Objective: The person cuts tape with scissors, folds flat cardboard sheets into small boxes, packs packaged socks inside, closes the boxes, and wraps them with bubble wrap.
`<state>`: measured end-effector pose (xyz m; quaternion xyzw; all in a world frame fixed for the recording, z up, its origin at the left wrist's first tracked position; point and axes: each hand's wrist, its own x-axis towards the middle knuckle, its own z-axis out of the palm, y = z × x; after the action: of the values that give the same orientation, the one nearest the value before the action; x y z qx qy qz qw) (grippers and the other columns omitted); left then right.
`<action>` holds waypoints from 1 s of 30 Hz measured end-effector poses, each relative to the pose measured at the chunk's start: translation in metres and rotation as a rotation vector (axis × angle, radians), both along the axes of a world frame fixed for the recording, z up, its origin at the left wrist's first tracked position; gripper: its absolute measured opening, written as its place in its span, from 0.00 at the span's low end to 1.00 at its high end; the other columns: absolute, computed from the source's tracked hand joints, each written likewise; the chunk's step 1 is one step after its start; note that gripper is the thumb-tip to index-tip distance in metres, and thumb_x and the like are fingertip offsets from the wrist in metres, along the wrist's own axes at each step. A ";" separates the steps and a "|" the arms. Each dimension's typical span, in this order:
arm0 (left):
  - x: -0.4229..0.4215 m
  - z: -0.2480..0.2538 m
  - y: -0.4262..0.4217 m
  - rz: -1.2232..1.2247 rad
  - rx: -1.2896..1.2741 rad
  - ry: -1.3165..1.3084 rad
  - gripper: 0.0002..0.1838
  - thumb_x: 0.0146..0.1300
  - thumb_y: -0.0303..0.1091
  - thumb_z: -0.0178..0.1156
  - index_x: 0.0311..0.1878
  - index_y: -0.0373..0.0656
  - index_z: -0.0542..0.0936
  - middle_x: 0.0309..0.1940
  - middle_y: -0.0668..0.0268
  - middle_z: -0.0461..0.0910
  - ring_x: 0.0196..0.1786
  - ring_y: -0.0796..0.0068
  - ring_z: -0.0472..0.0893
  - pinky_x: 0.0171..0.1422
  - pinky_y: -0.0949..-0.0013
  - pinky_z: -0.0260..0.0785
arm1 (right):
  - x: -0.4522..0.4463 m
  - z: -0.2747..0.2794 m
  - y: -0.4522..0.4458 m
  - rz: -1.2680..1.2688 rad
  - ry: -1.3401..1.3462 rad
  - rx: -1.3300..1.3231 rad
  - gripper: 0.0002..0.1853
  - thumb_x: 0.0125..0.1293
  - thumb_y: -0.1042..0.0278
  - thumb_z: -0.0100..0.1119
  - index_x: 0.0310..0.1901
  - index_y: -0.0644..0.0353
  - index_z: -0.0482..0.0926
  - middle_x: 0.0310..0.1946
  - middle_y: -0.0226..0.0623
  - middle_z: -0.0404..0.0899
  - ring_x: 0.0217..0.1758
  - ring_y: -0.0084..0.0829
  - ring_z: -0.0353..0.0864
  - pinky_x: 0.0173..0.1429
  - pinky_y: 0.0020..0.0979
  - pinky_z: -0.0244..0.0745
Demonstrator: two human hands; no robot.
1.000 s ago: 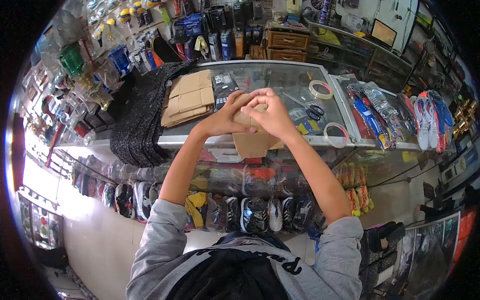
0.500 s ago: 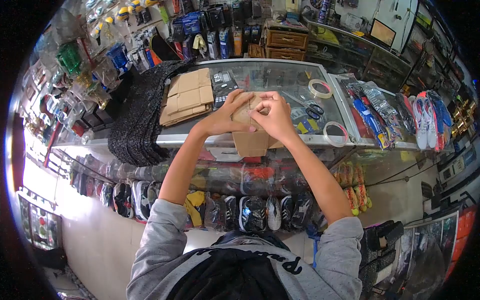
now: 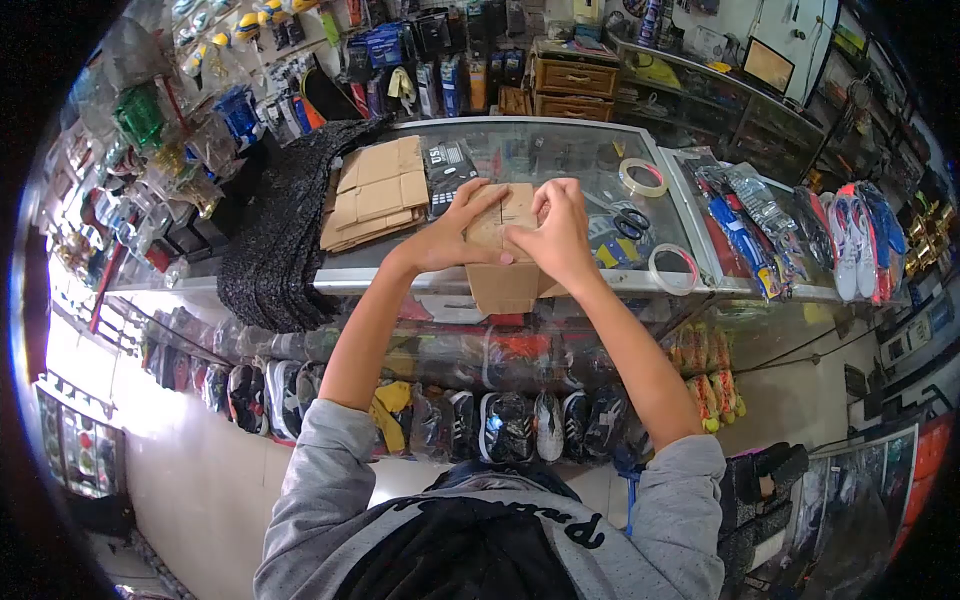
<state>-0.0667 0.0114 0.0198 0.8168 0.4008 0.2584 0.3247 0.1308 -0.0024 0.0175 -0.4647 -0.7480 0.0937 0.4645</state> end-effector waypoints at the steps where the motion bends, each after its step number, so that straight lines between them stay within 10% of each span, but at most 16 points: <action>1: 0.000 0.000 0.000 0.004 0.002 0.005 0.59 0.39 0.62 0.72 0.73 0.51 0.56 0.73 0.48 0.40 0.75 0.46 0.47 0.75 0.54 0.46 | 0.002 0.001 0.003 0.006 0.075 -0.063 0.22 0.43 0.63 0.75 0.33 0.62 0.70 0.42 0.40 0.66 0.49 0.39 0.69 0.55 0.36 0.66; 14: 0.002 -0.004 -0.001 0.009 0.007 0.004 0.59 0.38 0.61 0.73 0.74 0.52 0.56 0.74 0.51 0.37 0.75 0.45 0.47 0.74 0.52 0.48 | 0.006 -0.021 0.023 0.237 0.288 -0.438 0.43 0.46 0.51 0.76 0.53 0.63 0.55 0.51 0.49 0.62 0.53 0.43 0.71 0.57 0.41 0.70; 17: 0.002 -0.008 -0.010 0.186 0.134 -0.002 0.61 0.38 0.67 0.70 0.72 0.40 0.57 0.72 0.42 0.45 0.70 0.41 0.58 0.72 0.52 0.54 | 0.009 -0.015 0.013 0.220 0.287 -0.476 0.45 0.47 0.47 0.74 0.56 0.66 0.56 0.52 0.50 0.68 0.53 0.44 0.74 0.58 0.40 0.70; 20: 0.000 0.007 -0.023 0.268 -0.019 0.097 0.60 0.44 0.74 0.60 0.66 0.29 0.61 0.53 0.39 0.75 0.60 0.50 0.75 0.65 0.58 0.64 | 0.016 -0.003 0.007 0.194 0.156 -0.663 0.46 0.49 0.43 0.71 0.59 0.70 0.61 0.52 0.50 0.74 0.54 0.40 0.76 0.58 0.36 0.70; 30: 0.025 0.041 -0.029 0.201 0.012 -0.449 0.36 0.68 0.57 0.51 0.63 0.32 0.61 0.58 0.51 0.69 0.59 0.64 0.72 0.61 0.62 0.66 | 0.027 0.043 -0.020 0.098 -0.005 -0.188 0.41 0.51 0.46 0.71 0.57 0.70 0.65 0.52 0.55 0.73 0.55 0.45 0.76 0.58 0.39 0.70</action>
<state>-0.0412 -0.0172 0.0605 0.6967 0.3963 0.4669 0.3736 0.1582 -0.0223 0.0602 -0.4692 -0.7589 0.1849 0.4119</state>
